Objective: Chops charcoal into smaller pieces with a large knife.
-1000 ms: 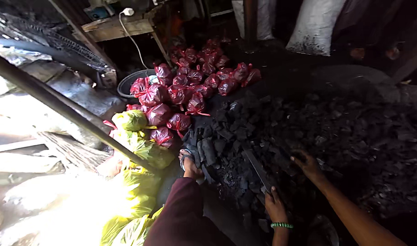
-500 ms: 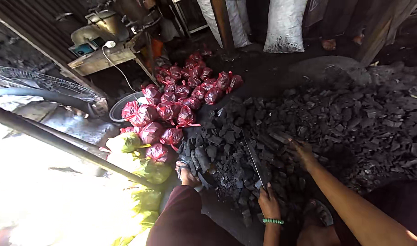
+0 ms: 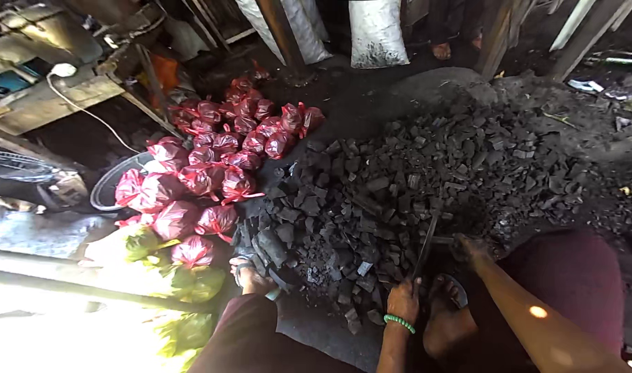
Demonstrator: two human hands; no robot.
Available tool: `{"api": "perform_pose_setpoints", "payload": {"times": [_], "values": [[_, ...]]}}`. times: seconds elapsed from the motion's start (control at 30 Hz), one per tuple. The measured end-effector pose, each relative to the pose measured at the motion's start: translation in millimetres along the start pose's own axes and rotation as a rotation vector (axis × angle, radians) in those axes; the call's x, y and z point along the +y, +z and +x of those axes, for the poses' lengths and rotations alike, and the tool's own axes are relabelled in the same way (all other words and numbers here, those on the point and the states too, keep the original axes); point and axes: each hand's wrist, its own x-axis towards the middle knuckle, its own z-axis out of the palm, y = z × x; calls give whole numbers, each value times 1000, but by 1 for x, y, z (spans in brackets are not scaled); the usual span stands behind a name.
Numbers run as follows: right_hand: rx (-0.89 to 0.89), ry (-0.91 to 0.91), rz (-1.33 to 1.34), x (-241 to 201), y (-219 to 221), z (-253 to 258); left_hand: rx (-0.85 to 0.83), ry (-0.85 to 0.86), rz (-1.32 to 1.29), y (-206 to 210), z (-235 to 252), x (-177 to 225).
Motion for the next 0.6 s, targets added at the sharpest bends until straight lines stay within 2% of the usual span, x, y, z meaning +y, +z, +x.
{"api": "perform_pose_setpoints", "payload": {"times": [0.17,0.23,0.27,0.33,0.43,0.53,0.6], "values": [[-40,168,389,45,16,11,-137,-132,211,5,-1,-3],[-23,213,406,63,19,12,-177,-225,302,7,-1,-1],[3,189,330,69,21,12,-208,-269,349,9,1,-3],[105,24,9,70,21,17,-264,-324,424,15,6,-9],[141,-111,-436,54,17,23,-304,-355,458,21,9,-9],[43,-98,-460,47,16,30,-330,-366,446,19,8,-6],[21,-131,-360,50,17,35,-298,-350,430,17,8,-2]]}}
